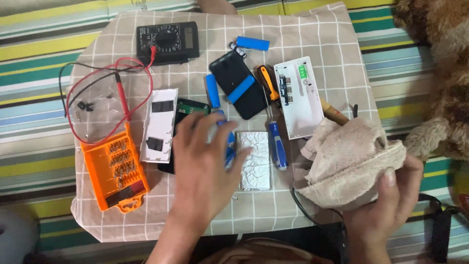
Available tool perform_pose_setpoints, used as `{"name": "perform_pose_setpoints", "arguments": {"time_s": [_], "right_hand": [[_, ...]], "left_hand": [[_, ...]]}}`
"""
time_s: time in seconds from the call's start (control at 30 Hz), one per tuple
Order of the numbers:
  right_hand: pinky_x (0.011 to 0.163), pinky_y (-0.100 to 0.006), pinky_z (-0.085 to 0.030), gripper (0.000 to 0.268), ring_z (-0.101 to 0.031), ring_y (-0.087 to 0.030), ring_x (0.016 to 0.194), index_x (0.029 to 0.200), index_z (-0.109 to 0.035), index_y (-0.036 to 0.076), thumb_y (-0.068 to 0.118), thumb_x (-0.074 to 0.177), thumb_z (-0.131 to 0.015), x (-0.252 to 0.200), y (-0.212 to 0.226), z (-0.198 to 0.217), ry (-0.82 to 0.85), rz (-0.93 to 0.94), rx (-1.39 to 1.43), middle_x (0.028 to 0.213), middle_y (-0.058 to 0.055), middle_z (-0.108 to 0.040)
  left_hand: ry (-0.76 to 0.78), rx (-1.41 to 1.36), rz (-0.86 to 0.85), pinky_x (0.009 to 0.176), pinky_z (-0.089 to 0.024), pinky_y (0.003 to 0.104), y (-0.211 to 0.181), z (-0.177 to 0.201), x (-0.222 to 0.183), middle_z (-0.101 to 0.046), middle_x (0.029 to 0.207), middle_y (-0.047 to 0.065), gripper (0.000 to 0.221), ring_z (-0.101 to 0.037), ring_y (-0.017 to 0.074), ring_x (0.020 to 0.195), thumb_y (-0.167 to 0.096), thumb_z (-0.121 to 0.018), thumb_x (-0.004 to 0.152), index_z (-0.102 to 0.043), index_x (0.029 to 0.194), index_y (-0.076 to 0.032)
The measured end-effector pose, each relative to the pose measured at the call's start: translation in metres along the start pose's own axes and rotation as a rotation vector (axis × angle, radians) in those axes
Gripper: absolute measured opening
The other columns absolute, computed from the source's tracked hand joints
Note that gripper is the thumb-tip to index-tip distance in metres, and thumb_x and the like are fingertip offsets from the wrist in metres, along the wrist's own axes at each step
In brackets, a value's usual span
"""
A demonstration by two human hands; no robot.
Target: Cleaning electronic components with a cloth and assembling them into a power bank housing
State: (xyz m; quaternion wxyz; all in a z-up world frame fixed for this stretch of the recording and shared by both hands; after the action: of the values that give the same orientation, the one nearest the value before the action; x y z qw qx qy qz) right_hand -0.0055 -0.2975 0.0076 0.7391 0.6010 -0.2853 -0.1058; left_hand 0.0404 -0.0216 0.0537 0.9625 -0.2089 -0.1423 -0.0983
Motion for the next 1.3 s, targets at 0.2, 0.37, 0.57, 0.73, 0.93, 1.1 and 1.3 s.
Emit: {"name": "perform_pose_setpoints", "arguments": {"time_s": [0.2,0.37,0.57,0.73,0.93,1.1,1.3], "right_hand": [[0.121,-0.036,-0.040,0.047,-0.048,-0.025,0.137,0.144,-0.044,0.001,0.019,0.102,-0.050,-0.007,-0.007,-0.012,0.157,0.042,0.052,0.147,-0.016,-0.048],[0.115,-0.035,-0.040,0.067,-0.054,-0.030,0.132,0.148,-0.041,-0.008,0.021,0.088,-0.049,-0.008,0.004,-0.041,0.371,-0.141,0.143,0.147,-0.026,-0.053],[0.100,-0.031,-0.049,0.075,-0.061,-0.024,0.118,0.154,-0.037,-0.007,0.014,0.086,-0.061,-0.017,0.010,-0.050,0.516,-0.123,0.077,0.145,-0.019,-0.055],[0.091,-0.030,-0.052,0.080,-0.065,-0.022,0.105,0.155,-0.037,-0.002,0.008,0.081,-0.066,-0.022,0.016,-0.053,0.512,-0.201,0.091,0.123,-0.022,-0.067],[0.074,-0.028,-0.060,0.087,-0.069,-0.022,0.096,0.144,-0.047,-0.008,0.006,0.065,-0.081,-0.023,0.021,-0.037,0.520,-0.020,-0.050,0.120,-0.021,-0.067],[0.085,-0.028,-0.057,0.086,-0.067,-0.023,0.106,0.135,-0.054,-0.012,0.011,0.057,-0.082,-0.023,0.039,-0.038,0.473,0.015,-0.104,0.128,-0.022,-0.065],[0.078,-0.024,-0.054,0.068,-0.070,-0.015,0.088,0.122,-0.066,-0.004,0.033,0.067,-0.080,-0.019,0.055,-0.061,0.657,0.136,-0.139,0.107,-0.014,-0.076]], "left_hand": [[-0.079,0.194,0.161,0.077,-0.040,0.051,0.015,0.004,-0.034,-0.065,0.111,0.003,0.023,-0.051,0.0346,0.107,-0.029,-0.067,0.096,-0.070,0.115,-0.016],[-0.037,0.261,0.165,0.082,-0.038,0.057,0.015,0.003,-0.035,-0.069,0.105,-0.004,0.028,-0.050,0.0360,0.119,-0.035,-0.069,0.093,-0.074,0.115,-0.019],[-0.128,0.205,0.059,0.085,-0.039,0.057,0.017,0.004,-0.037,-0.065,0.106,0.000,0.023,-0.052,0.0328,0.113,-0.023,-0.082,0.086,-0.078,0.107,-0.015],[-0.273,-0.001,-0.055,0.097,-0.035,0.051,0.014,0.024,-0.035,-0.066,0.107,-0.001,0.016,-0.055,0.0308,0.116,-0.019,-0.080,0.093,-0.075,0.108,-0.015],[-0.330,-0.643,0.023,0.096,-0.058,0.038,-0.005,0.055,-0.029,-0.075,0.103,0.007,0.024,-0.066,0.0273,0.108,-0.022,-0.079,0.087,-0.073,0.105,-0.007],[-0.294,-0.982,0.076,0.090,-0.062,0.036,-0.020,0.050,-0.029,-0.079,0.099,0.007,0.025,-0.074,0.0222,0.092,-0.027,-0.074,0.090,-0.073,0.104,-0.007],[-0.135,-1.141,0.251,0.077,-0.062,0.027,-0.030,0.031,-0.027,-0.079,0.097,0.007,0.014,-0.075,0.0146,0.083,-0.004,-0.074,0.088,-0.075,0.102,-0.005]]}}
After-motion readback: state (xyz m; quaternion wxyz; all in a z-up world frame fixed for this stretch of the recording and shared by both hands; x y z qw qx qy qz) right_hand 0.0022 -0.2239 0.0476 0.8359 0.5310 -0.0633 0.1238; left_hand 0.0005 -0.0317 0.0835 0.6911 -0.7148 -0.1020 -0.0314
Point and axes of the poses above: each hand's wrist, its own x-axis towards the middle knuckle, its own z-axis out of the back of the hand, y = z × x, the point moved 7 cm from there along x, towards the middle knuckle
